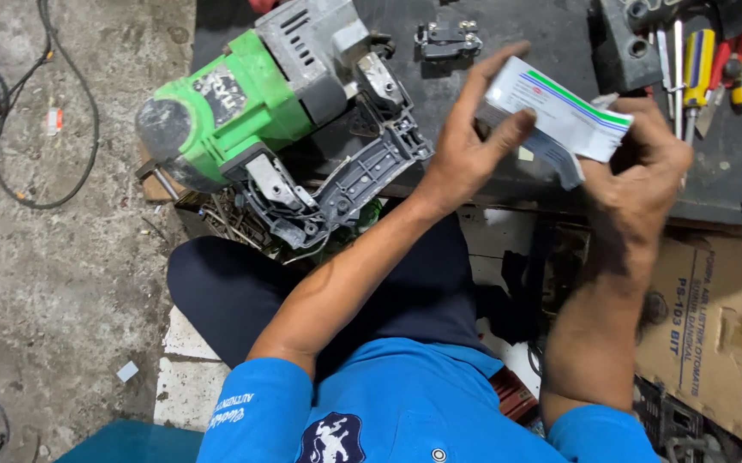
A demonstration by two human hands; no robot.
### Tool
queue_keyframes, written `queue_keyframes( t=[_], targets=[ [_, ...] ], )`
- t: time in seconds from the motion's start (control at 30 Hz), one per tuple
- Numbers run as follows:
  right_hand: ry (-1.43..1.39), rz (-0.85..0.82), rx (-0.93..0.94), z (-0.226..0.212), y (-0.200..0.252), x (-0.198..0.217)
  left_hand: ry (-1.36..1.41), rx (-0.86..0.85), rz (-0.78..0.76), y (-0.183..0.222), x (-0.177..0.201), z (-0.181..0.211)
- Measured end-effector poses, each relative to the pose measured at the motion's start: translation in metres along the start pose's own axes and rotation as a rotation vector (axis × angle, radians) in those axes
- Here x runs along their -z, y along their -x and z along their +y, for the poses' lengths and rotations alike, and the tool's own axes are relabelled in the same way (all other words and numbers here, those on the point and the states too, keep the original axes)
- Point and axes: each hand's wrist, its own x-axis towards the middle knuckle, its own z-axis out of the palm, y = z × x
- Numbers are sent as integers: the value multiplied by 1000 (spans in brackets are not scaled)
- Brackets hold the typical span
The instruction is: Repairing a green power jigsaw by inspecting internal components, testing with a multimeter, and stripping wires.
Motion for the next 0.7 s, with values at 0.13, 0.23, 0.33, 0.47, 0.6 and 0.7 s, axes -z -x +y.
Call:
queue_keyframes(
  t=[0.13,0.23,0.33,0.47,0.6,0.7],
  targets=[
    [128,64,23,-25,3,-25,160,-59,38,-3,-1,-6],
    [133,131,-6,-32,11,-36,159,-65,83,-3,-3,-5],
    [124,184,-45,-34,20,-48,156,-84,127,-1,-5,-2],
    [87,264,-55,-39,27,-62,162,-52,189,-5,-8,3],
    [42,293,-114,-33,31,-69,139,-25,202,-7,-8,8],
    [-17,294,-129,-30,30,-72,235,-34,179,-9,-9,6]
  ],
)
